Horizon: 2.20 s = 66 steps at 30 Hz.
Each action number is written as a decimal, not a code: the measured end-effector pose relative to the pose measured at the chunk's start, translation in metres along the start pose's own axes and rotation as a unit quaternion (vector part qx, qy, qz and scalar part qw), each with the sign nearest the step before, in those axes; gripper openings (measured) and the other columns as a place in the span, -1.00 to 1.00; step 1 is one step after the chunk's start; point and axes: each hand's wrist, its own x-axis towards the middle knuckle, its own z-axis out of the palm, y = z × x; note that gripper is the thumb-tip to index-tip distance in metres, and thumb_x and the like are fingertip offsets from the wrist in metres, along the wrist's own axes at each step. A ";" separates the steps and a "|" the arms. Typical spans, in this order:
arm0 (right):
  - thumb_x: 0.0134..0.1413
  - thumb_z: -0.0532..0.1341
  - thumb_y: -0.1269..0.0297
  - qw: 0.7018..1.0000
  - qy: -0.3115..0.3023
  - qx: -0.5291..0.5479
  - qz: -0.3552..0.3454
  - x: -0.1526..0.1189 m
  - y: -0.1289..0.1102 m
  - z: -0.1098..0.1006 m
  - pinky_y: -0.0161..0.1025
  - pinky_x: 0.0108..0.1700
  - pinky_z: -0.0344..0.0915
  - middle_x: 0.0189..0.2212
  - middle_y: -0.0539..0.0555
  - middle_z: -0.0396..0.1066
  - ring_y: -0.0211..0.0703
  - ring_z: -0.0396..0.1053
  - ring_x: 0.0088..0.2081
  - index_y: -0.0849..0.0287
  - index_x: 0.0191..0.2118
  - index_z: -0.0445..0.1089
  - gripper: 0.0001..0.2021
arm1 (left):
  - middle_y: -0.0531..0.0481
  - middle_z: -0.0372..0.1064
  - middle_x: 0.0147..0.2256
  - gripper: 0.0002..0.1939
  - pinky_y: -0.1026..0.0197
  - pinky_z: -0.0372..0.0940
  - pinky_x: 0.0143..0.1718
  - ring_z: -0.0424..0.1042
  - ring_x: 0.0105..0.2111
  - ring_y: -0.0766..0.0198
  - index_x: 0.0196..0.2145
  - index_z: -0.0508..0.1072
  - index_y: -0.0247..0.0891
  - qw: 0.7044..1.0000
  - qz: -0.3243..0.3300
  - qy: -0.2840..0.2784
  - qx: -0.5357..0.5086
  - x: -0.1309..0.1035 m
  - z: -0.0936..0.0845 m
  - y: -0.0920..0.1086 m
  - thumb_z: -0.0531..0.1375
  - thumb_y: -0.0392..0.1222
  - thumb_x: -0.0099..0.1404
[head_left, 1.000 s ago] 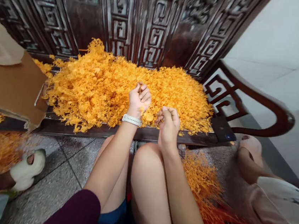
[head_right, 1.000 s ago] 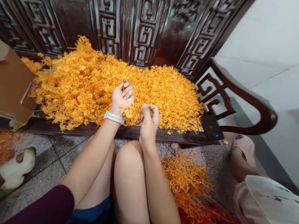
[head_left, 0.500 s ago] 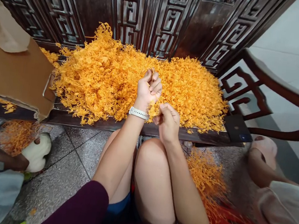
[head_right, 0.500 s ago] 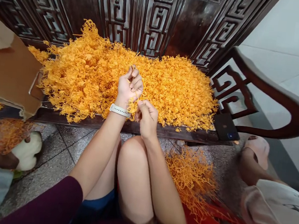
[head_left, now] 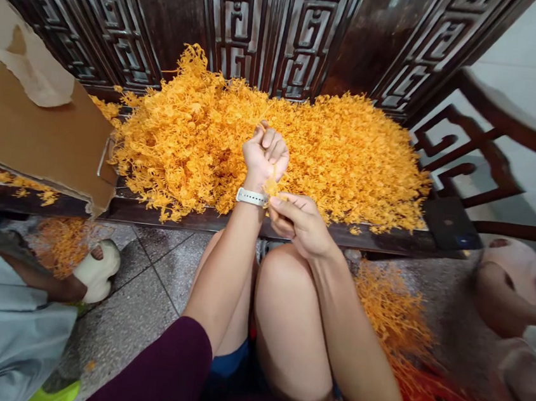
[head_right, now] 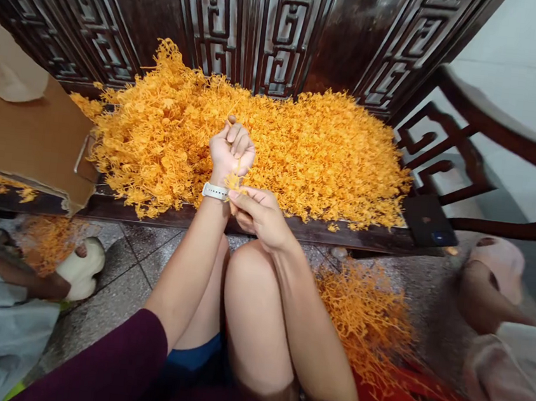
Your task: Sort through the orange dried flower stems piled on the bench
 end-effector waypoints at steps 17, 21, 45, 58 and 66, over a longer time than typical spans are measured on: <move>0.31 0.21 -0.19 0.889 -0.235 -0.214 -0.329 -0.018 -0.022 0.011 -0.47 -0.58 0.21 -0.68 -0.13 0.27 -0.36 0.25 -0.56 0.26 -0.33 0.54 -0.47 | 0.19 -0.16 -0.64 -0.52 0.34 -0.16 -0.72 -0.23 -0.74 0.43 -0.46 0.20 -0.22 0.997 0.039 0.020 -0.059 0.025 -0.022 0.029 -0.19 -0.24 0.65; 0.47 -0.07 -0.13 0.962 0.078 -0.035 -0.258 -0.005 -0.047 -0.004 -0.38 -0.62 0.08 -0.66 -0.18 -0.01 -0.29 -0.04 -0.61 0.16 -0.24 0.45 -0.47 | 0.20 -0.10 -0.66 -0.52 0.37 -0.19 -0.74 -0.17 -0.77 0.49 -0.46 0.22 -0.24 0.992 0.006 0.003 -0.129 0.007 -0.011 0.013 -0.15 -0.18 0.65; 0.24 0.38 0.11 0.918 -0.386 0.062 -0.064 -0.052 -0.018 0.037 -0.36 -0.25 0.41 -0.33 0.05 0.56 -0.23 0.50 -0.33 0.15 -0.11 0.60 -0.76 | 0.21 0.07 -0.68 -0.70 0.38 -0.22 -0.71 -0.13 -0.76 0.48 -0.26 0.40 -0.22 0.995 -0.084 -0.030 -0.044 0.006 -0.005 -0.010 -0.05 -0.24 0.60; 0.16 0.38 0.22 0.884 0.344 -0.177 -0.262 -0.010 -0.029 0.003 -0.28 -0.37 0.19 -0.36 -0.04 0.30 -0.29 0.19 -0.43 0.07 -0.10 0.42 -0.77 | 0.04 0.31 -0.58 -0.72 0.29 0.08 -0.57 0.23 -0.63 0.39 -0.40 0.50 -0.24 0.879 -0.004 -0.333 0.342 -0.001 -0.012 -0.009 0.28 0.00 0.38; 0.29 0.29 0.13 0.801 0.354 -0.378 -0.300 0.016 -0.022 -0.058 -0.16 -0.10 0.30 -0.25 0.07 0.44 -0.15 0.36 -0.21 0.13 -0.17 0.49 -0.82 | -0.01 0.40 -0.45 -0.72 0.16 0.26 -0.25 0.34 -0.38 0.27 -0.50 0.52 -0.27 0.750 0.046 -0.456 0.477 0.005 -0.020 -0.023 0.31 -0.06 0.29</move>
